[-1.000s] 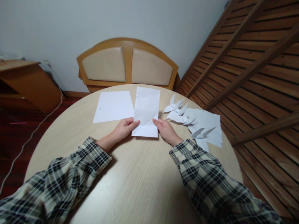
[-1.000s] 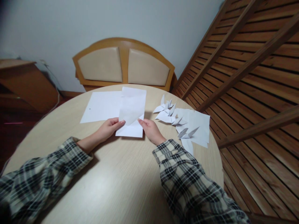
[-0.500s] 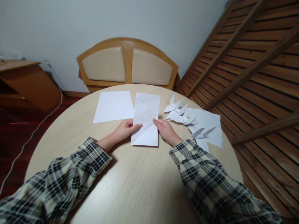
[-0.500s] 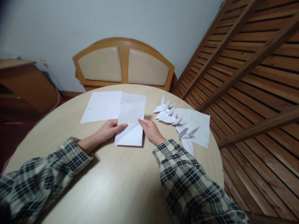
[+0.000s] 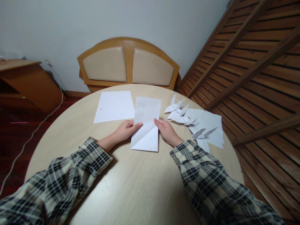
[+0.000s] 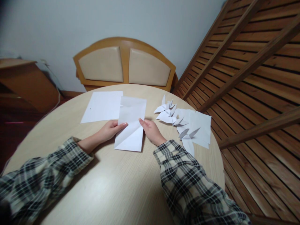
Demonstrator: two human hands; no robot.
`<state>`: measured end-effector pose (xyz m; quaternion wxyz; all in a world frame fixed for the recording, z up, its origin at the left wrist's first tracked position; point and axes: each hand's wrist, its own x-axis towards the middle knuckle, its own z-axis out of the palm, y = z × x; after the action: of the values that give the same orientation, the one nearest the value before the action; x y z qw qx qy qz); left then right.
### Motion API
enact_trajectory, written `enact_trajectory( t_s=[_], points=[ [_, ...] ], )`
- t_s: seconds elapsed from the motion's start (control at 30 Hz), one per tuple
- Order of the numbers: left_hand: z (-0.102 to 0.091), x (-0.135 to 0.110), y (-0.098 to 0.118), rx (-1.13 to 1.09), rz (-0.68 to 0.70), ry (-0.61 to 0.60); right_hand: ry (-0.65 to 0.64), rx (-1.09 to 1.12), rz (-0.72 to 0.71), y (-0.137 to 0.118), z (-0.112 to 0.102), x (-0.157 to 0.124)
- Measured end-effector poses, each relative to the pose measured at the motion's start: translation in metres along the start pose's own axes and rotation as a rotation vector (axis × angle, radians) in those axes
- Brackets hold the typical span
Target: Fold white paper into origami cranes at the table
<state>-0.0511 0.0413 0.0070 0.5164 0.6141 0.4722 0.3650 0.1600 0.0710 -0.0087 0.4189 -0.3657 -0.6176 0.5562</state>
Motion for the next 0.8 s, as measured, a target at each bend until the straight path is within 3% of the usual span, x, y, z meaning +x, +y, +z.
enact_trajectory(
  t_s=[0.27,0.57,0.8],
  points=[
    [0.0005,0.0002,0.0026,-0.05,0.025,0.052,-0.07,-0.017,0.057,-0.0065,0.0018,-0.0033],
    [0.0007,-0.0022,0.0074,0.002,0.01,-0.006,-0.043,-0.012,0.005,-0.0063,0.0022,-0.0018],
    [-0.0001,0.0009,0.0072,0.013,0.082,0.137,-0.083,-0.159,0.043,-0.0068,0.0022,-0.0048]
  ],
)
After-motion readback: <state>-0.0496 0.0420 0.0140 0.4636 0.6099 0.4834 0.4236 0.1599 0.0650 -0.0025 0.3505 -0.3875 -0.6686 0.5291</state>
